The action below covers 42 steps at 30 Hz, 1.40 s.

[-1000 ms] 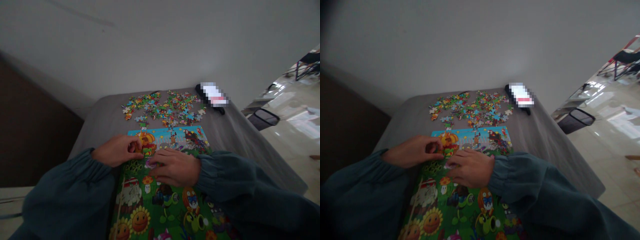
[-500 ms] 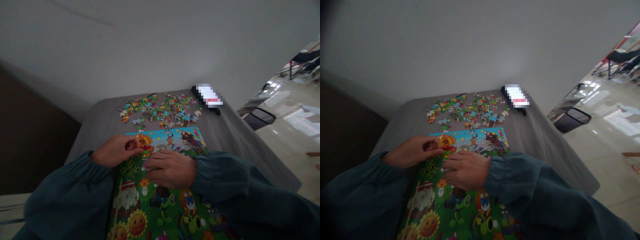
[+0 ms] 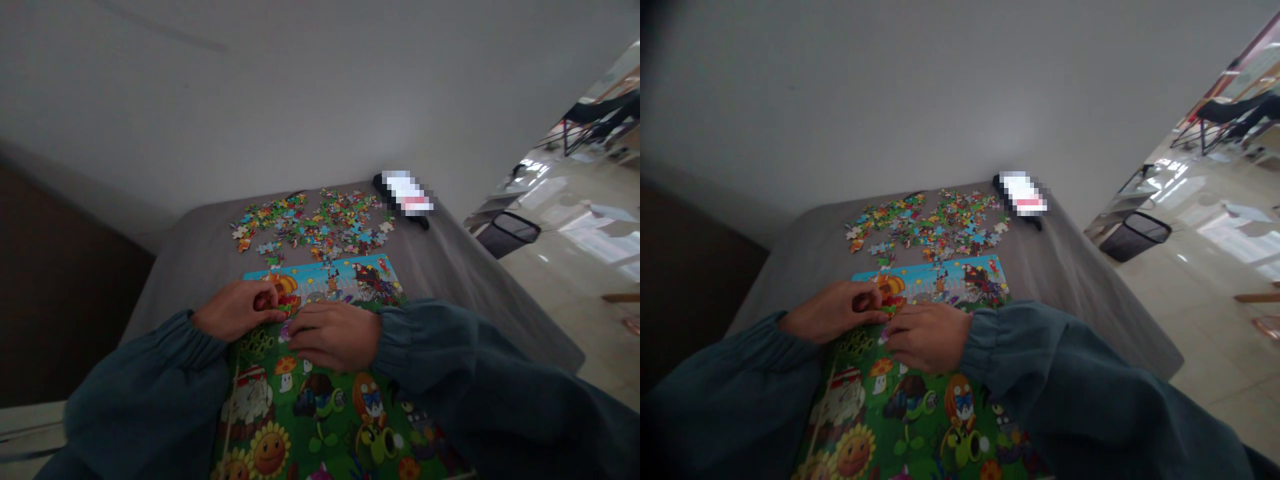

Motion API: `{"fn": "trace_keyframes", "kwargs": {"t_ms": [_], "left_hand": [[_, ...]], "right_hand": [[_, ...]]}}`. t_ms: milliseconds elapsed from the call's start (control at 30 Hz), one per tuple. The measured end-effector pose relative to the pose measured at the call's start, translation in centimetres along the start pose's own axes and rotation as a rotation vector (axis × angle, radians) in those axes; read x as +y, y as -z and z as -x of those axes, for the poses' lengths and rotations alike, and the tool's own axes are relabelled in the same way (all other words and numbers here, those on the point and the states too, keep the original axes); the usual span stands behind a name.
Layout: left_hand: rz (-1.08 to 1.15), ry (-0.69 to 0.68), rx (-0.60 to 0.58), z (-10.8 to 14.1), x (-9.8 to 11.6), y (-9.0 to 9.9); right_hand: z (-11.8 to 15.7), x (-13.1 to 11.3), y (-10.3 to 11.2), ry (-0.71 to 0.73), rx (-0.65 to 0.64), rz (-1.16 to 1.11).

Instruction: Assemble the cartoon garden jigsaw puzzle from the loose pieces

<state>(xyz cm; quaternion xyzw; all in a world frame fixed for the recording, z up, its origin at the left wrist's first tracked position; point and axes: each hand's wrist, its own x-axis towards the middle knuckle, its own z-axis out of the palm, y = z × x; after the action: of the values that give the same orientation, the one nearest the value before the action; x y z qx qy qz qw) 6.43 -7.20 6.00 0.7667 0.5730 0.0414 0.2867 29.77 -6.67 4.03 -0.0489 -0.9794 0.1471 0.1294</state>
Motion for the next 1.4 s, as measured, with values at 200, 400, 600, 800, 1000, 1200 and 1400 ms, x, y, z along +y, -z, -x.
{"fn": "trace_keyframes", "kwargs": {"t_ms": [200, 400, 600, 800, 1000, 1200, 1400], "left_hand": [[-0.044, 0.021, 0.262, -0.6, -1.5, 0.7], [-0.269, -0.152, 0.526, -2.3, -4.0, -0.8], [-0.382, -0.131, 0.476, -2.4, -4.9, -1.7], [-0.396, -0.116, 0.483, -2.0, -3.9, -1.3], [-0.361, -0.167, 0.526, -1.8, -3.4, -1.0], [-0.340, -0.226, 0.589, -1.4, -2.7, -0.9], [-0.329, -0.277, 0.612, -1.4, -2.2, -0.8]], "right_hand": [[-0.2, -0.1, -0.1, 0.015, -0.009, -0.106], [0.9, 2.8, 1.8, -0.226, 0.251, -0.123], [3.1, 8.9, 2.6, -0.673, 0.402, 0.167], [3.0, 10.5, 1.6, -0.862, 0.375, 0.207], [4.7, 11.6, 3.6, -0.880, 0.311, 0.219], [5.2, 11.9, 3.8, -0.938, 0.266, 0.254], [5.0, 12.0, 3.4, -0.968, 0.313, 0.207]]}}
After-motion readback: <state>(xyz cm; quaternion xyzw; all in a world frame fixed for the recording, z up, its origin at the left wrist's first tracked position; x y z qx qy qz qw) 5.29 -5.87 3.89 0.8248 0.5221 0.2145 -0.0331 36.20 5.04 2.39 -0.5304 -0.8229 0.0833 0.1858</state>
